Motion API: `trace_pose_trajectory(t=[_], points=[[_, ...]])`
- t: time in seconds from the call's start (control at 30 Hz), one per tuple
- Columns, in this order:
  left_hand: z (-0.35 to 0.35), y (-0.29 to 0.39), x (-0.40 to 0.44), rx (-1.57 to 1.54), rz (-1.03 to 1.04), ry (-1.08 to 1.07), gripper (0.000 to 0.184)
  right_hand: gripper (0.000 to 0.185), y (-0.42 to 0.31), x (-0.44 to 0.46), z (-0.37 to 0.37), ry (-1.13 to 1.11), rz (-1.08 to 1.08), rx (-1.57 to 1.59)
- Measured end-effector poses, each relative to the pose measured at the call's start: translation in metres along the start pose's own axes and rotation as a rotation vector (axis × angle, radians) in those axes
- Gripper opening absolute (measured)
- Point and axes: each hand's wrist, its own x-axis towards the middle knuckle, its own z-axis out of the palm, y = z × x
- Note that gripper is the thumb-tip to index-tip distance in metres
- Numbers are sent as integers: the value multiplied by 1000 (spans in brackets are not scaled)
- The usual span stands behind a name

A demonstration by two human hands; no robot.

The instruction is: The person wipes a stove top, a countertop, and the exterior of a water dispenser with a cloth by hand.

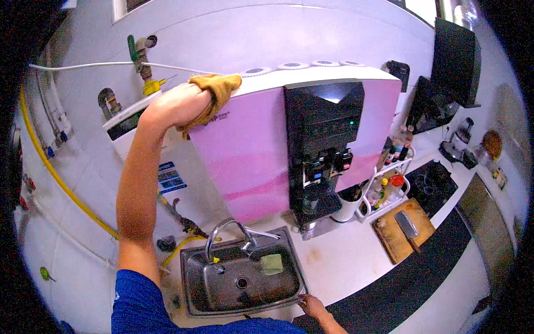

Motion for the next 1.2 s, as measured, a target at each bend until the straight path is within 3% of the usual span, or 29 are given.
trace_pose_trajectory(t=[0.07,0.17,0.2,0.23,0.33,0.4,0.5,0.63,0.7,0.83,0.9,1.2], points=[[-19,37,10,12,-124,-177,48,40,4,-4,-8,48,-8,13],[9,61,64,4,22,-258,48,42,0,-15,-11,115,137,0],[8,78,63,182,256,-213,44,42,0,-15,-4,112,134,5],[15,96,59,27,134,-49,38,42,3,-14,-1,110,133,1],[33,98,45,163,250,107,35,42,-26,-21,8,131,54,37],[45,94,24,243,152,411,29,43,-25,-20,28,73,59,41],[83,80,0,483,285,831,38,44,-57,-35,36,-26,51,36],[119,78,-28,309,368,859,46,44,-61,-58,45,15,91,41],[138,79,-45,334,282,741,47,44,-72,-76,42,51,113,28],[189,69,-73,298,231,724,51,43,-55,-110,48,185,191,37],[183,72,-74,209,229,695,53,42,-76,-135,37,153,414,136],[127,98,-19,242,259,843,51,45,-14,-126,50,36,307,84]])
